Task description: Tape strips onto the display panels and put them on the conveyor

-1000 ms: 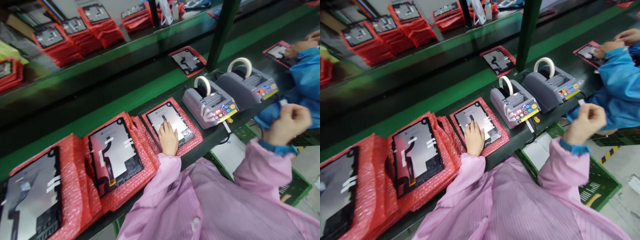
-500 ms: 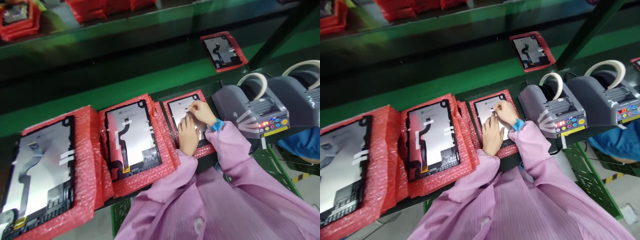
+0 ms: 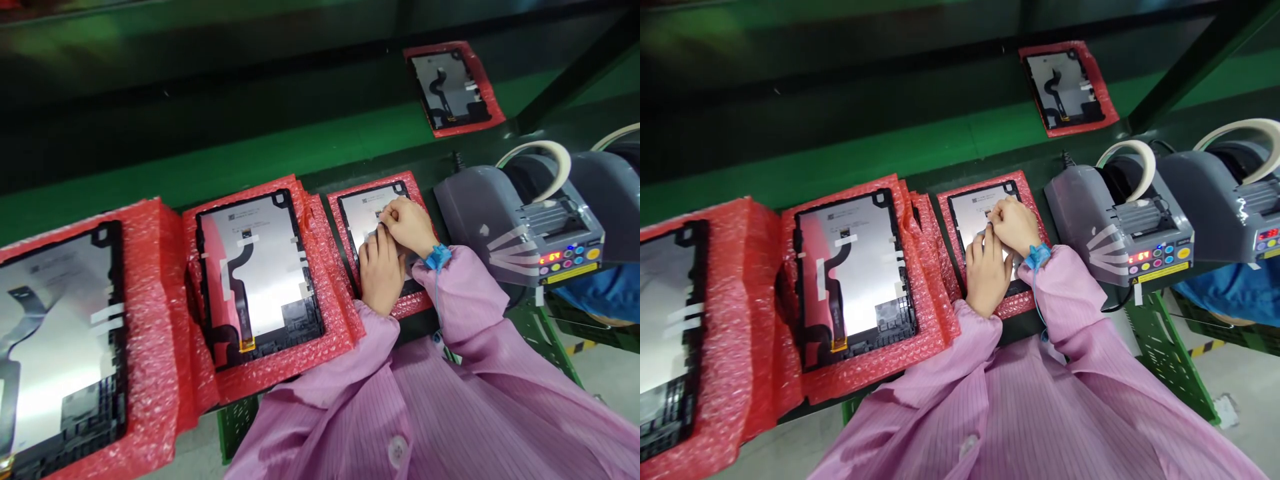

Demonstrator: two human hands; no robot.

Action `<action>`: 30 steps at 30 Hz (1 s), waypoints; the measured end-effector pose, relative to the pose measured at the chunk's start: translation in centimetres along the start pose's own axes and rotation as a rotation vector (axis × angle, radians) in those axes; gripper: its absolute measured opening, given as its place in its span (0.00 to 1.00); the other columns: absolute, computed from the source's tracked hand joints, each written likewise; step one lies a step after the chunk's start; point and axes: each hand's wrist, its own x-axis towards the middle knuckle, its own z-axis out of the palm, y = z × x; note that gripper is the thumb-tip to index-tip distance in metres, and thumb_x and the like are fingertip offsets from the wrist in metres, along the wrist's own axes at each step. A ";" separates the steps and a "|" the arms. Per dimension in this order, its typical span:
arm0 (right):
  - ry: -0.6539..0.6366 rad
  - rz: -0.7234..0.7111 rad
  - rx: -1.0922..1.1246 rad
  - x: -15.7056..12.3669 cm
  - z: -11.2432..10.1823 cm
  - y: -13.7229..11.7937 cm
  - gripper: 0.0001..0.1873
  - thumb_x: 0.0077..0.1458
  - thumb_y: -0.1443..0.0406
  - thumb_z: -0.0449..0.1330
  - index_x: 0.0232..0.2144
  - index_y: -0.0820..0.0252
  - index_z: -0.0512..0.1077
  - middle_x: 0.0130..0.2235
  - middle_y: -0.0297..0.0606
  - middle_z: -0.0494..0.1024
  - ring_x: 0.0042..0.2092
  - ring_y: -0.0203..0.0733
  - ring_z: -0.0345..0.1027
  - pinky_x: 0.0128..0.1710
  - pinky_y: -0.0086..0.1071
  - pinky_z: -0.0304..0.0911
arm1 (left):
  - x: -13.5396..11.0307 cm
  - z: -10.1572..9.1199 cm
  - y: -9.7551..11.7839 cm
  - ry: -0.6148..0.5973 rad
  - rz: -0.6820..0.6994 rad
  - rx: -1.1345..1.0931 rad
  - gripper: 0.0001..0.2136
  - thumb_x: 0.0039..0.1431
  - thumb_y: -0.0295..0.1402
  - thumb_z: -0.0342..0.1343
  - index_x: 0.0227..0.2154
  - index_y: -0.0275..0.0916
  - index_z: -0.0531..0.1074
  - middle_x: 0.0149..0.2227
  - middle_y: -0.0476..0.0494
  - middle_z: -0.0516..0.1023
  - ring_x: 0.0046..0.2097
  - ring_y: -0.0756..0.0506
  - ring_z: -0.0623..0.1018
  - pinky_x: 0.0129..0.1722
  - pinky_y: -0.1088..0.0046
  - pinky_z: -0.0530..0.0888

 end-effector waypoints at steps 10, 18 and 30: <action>-0.028 -0.031 0.296 1.2 0.4 2.0 0.08 0.55 0.66 0.56 0.25 0.61 0.69 0.30 0.37 0.74 0.33 0.39 0.64 0.36 0.33 0.56 | 0.1 -0.4 0.2 -0.032 0.017 0.077 0.26 0.69 0.37 0.42 0.64 0.24 0.60 0.68 0.29 0.61 0.63 0.33 0.66 0.61 0.53 0.65; 0.019 -0.026 -0.002 0.2 0.5 0.4 0.08 0.58 0.65 0.57 0.28 0.60 0.72 0.38 0.40 0.76 0.37 0.42 0.67 0.35 0.35 0.55 | 0.1 0.0 0.0 -0.008 0.009 0.042 0.26 0.70 0.39 0.41 0.63 0.25 0.61 0.67 0.29 0.63 0.62 0.33 0.67 0.61 0.53 0.64; -0.035 -0.007 -0.154 -0.1 -0.2 -0.9 0.08 0.60 0.63 0.56 0.34 0.61 0.72 0.44 0.45 0.76 0.45 0.50 0.72 0.43 0.40 0.64 | 0.7 -0.2 -0.2 -0.006 -0.012 -0.006 0.21 0.65 0.39 0.49 0.55 0.29 0.67 0.68 0.26 0.59 0.58 0.32 0.69 0.57 0.52 0.67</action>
